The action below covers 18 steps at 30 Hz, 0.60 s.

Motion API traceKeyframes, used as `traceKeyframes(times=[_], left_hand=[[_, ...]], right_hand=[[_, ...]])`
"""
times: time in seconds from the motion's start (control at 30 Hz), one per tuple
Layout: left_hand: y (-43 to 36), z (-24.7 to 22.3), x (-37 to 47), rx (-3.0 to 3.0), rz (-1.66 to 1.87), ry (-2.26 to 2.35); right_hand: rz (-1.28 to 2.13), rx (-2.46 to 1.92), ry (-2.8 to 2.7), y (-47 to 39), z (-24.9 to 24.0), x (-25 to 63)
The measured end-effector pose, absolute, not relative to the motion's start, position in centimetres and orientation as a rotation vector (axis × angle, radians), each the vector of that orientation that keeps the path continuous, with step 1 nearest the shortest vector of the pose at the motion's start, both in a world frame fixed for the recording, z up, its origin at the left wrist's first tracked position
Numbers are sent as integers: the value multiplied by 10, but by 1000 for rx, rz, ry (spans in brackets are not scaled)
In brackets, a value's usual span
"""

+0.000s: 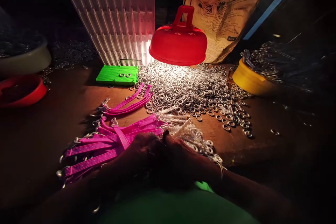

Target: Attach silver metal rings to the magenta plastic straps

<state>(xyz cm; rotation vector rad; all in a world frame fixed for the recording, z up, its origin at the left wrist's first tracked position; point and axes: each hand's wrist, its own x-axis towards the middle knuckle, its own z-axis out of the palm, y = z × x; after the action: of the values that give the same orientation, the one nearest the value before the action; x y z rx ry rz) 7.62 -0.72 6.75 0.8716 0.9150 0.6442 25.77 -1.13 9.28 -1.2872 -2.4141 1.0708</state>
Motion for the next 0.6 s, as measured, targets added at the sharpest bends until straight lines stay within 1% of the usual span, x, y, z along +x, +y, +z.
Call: traceKeyframes(times=[0.23, 0.4, 0.47, 0.6], left_hand=[[-1, 65, 69, 790, 615, 880], [-1, 66, 72, 846, 631, 886], [3, 70, 67, 937, 627, 925], [17, 84, 44, 1341, 582, 1062]], right_hand=[[889, -1212, -2583, -2, 103, 261], [882, -1294, -2601, -3, 111, 259], [885, -1317, -2599, -4, 110, 260], [852, -1250, -2615, -4, 115, 265]])
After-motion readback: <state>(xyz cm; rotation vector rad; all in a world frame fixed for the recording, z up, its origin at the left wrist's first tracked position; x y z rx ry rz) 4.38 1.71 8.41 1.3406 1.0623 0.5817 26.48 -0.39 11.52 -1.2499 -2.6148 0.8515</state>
